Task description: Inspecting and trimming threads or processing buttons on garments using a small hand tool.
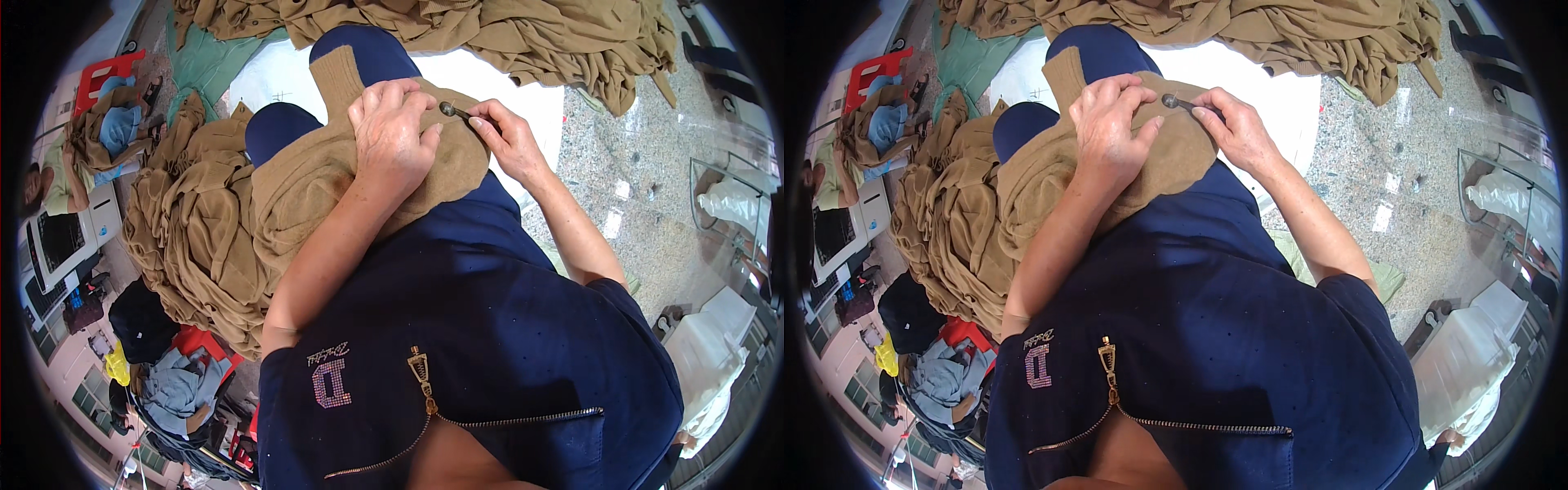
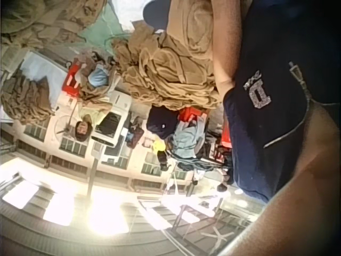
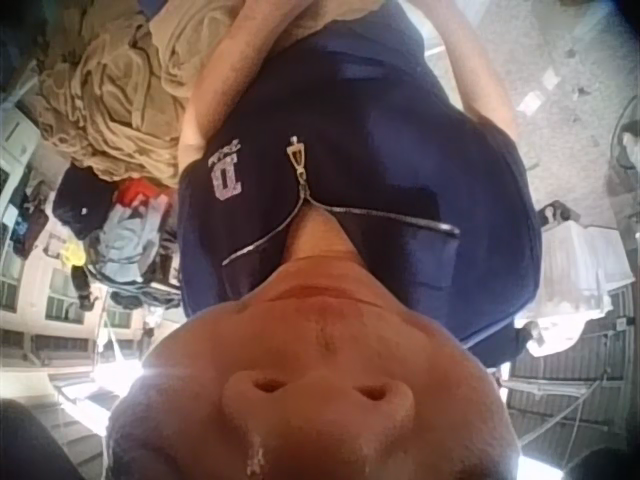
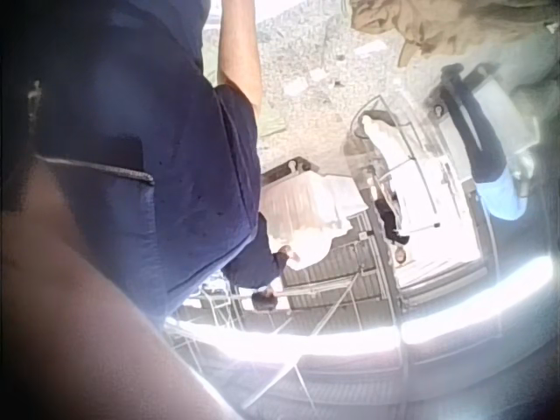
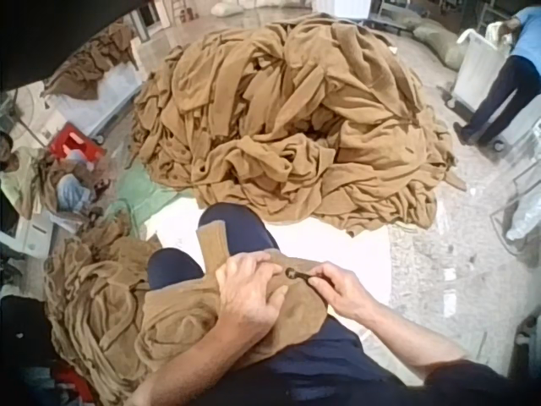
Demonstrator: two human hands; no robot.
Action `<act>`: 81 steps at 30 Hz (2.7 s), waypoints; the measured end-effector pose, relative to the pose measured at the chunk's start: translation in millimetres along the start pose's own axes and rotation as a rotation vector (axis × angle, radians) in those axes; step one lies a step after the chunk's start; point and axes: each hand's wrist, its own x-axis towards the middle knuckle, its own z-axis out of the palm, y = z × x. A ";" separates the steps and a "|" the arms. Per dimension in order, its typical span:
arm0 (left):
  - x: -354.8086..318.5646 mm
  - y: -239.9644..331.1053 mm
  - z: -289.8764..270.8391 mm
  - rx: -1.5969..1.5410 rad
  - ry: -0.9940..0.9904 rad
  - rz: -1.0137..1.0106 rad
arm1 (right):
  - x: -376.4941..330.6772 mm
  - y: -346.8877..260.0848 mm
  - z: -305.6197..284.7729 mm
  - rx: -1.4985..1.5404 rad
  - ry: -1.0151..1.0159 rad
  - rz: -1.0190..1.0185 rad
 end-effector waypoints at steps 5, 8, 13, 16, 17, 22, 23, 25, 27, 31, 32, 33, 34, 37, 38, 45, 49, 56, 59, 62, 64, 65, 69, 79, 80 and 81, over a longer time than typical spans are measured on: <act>-0.5 0.4 -0.5 0.003 -0.005 -0.004 | 0.7 -3.1 1.8 0.013 0.004 -0.007; -1.1 0.0 0.1 0.004 0.002 0.003 | 3.6 -1.3 3.6 0.008 0.000 -0.021; -1.0 -0.9 0.6 0.003 0.005 0.009 | 5.5 1.7 4.8 0.016 -0.002 -0.083; -1.1 -0.9 0.8 0.008 0.007 0.016 | 6.1 -1.1 6.3 -0.019 0.010 -0.098; -0.7 -0.7 0.8 0.011 0.006 0.018 | 6.0 -0.9 7.5 -0.020 0.012 -0.096; 0.0 -0.7 -5.1 0.064 0.001 0.060 | 6.3 10.1 13.7 0.582 0.132 0.108; -1.0 -2.8 -8.4 0.115 -0.053 0.063 | 5.9 10.6 13.7 0.582 0.128 0.106; -3.0 -7.9 -24.9 0.140 -0.015 0.089 | 4.3 14.0 10.3 0.616 0.124 0.062; -3.3 -17.5 -48.0 0.160 0.016 0.099 | 1.5 17.3 3.3 0.527 0.092 0.042; -10.5 -32.1 -81.3 0.262 -0.128 -0.131 | -3.1 13.7 1.3 0.386 -0.009 0.020; -9.8 -29.0 -80.9 0.243 -0.161 -0.188 | -2.4 11.6 2.1 0.328 -0.033 0.017; -10.9 -29.0 -73.9 0.247 -0.091 -0.089 | -3.2 8.2 1.8 0.346 -0.042 0.033; -9.7 -25.4 -69.8 0.258 -0.018 0.008 | -1.3 4.5 1.9 0.350 -0.049 0.024; 1.3 -9.7 -58.5 0.263 -0.024 0.182 | 3.7 0.4 1.4 0.229 -0.074 -0.002; 2.4 -9.8 -52.7 0.226 -0.085 0.255 | 5.4 2.1 1.6 0.216 -0.079 -0.015; -2.6 -13.6 -30.6 0.217 -0.078 0.310 | 36.0 -2.9 10.0 0.208 0.067 0.026; -3.4 -11.3 -30.6 0.220 -0.096 0.278 | 53.4 5.3 16.2 0.141 0.087 0.048; -5.8 -12.3 -32.8 0.249 -0.202 0.193 | 59.0 7.5 15.1 0.172 -0.006 0.070; -5.3 -12.5 -32.9 0.250 -0.206 0.194 | 61.4 5.9 16.3 0.139 0.004 0.025; -5.1 -13.5 -31.8 0.248 -0.204 0.200 | 65.3 7.3 19.7 0.113 0.004 -0.014; -5.7 -13.5 -31.9 0.253 -0.203 0.198 | 64.6 4.9 20.2 0.094 0.017 -0.037; -6.1 -13.5 -32.4 0.258 -0.201 0.193 | 64.3 3.5 20.7 0.075 0.026 -0.061; -4.9 -16.0 -33.1 0.231 -0.150 0.194 | 61.7 12.5 27.2 0.215 0.145 -0.029; -20.4 -29.6 -102.4 0.318 -0.177 0.074 | 33.3 0.0 16.8 0.479 0.120 -0.020; -21.2 -31.0 -107.0 0.305 -0.237 0.102 | 29.6 -6.3 17.8 0.399 0.145 -0.097; -21.5 -31.5 -110.4 0.291 -0.297 0.131 | 27.8 -11.1 18.9 0.318 0.171 -0.174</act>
